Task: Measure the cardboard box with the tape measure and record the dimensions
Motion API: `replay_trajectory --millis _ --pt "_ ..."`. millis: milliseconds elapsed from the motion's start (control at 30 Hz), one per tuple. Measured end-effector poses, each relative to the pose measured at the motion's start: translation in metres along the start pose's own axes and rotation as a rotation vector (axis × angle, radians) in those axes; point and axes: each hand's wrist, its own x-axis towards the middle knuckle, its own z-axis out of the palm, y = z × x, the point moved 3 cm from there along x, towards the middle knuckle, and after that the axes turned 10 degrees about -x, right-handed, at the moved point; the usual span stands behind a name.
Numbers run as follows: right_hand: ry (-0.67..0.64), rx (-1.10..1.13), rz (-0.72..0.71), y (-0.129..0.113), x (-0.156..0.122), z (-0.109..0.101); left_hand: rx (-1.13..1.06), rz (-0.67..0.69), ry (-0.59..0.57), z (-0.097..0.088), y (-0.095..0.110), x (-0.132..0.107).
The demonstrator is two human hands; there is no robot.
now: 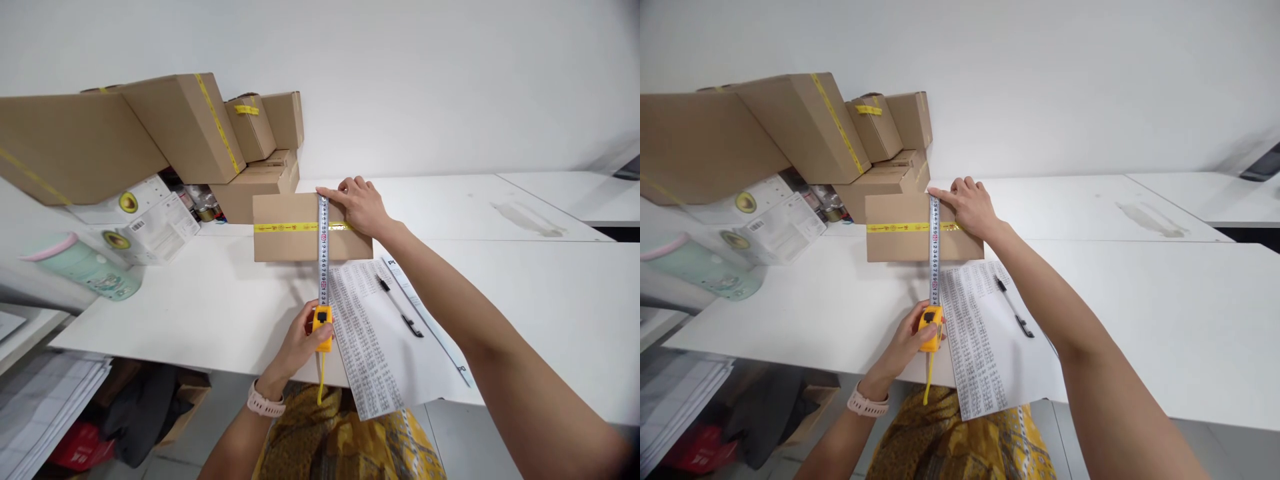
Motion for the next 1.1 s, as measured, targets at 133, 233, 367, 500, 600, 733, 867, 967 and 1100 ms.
replay_trajectory --millis 133,233,367,500,600,733,867,967,1100 --pt "0.006 -0.03 0.03 -0.009 -0.008 -0.009 -0.047 -0.002 -0.006 0.008 -0.003 -0.02" --pt "0.038 -0.047 0.061 -0.025 -0.027 -0.019 -0.044 0.013 -0.006 0.013 -0.01 -0.045" --pt "0.013 -0.064 0.063 -0.055 -0.069 -0.024 0.07 0.049 0.032 0.016 -0.022 -0.073" --pt "-0.068 0.023 0.017 -0.073 -0.112 -0.021 0.189 0.009 0.026 0.019 -0.032 -0.086" --pt "-0.03 0.27 0.143 -0.065 -0.134 -0.036 0.301 -0.033 -0.032 0.023 -0.037 -0.093" --pt "0.14 0.789 0.553 -0.042 -0.162 -0.08 0.536 -0.076 -0.071 0.031 -0.038 -0.098" --pt "0.231 1.046 0.779 -0.036 -0.193 -0.122 0.727 -0.06 -0.159 0.048 -0.034 -0.095" --pt "0.347 1.086 0.886 -0.038 -0.216 -0.142 0.826 0.001 -0.242 0.062 -0.033 -0.093" --pt "0.322 1.125 0.883 -0.058 -0.243 -0.146 0.866 0.043 -0.201 0.069 -0.034 -0.096"
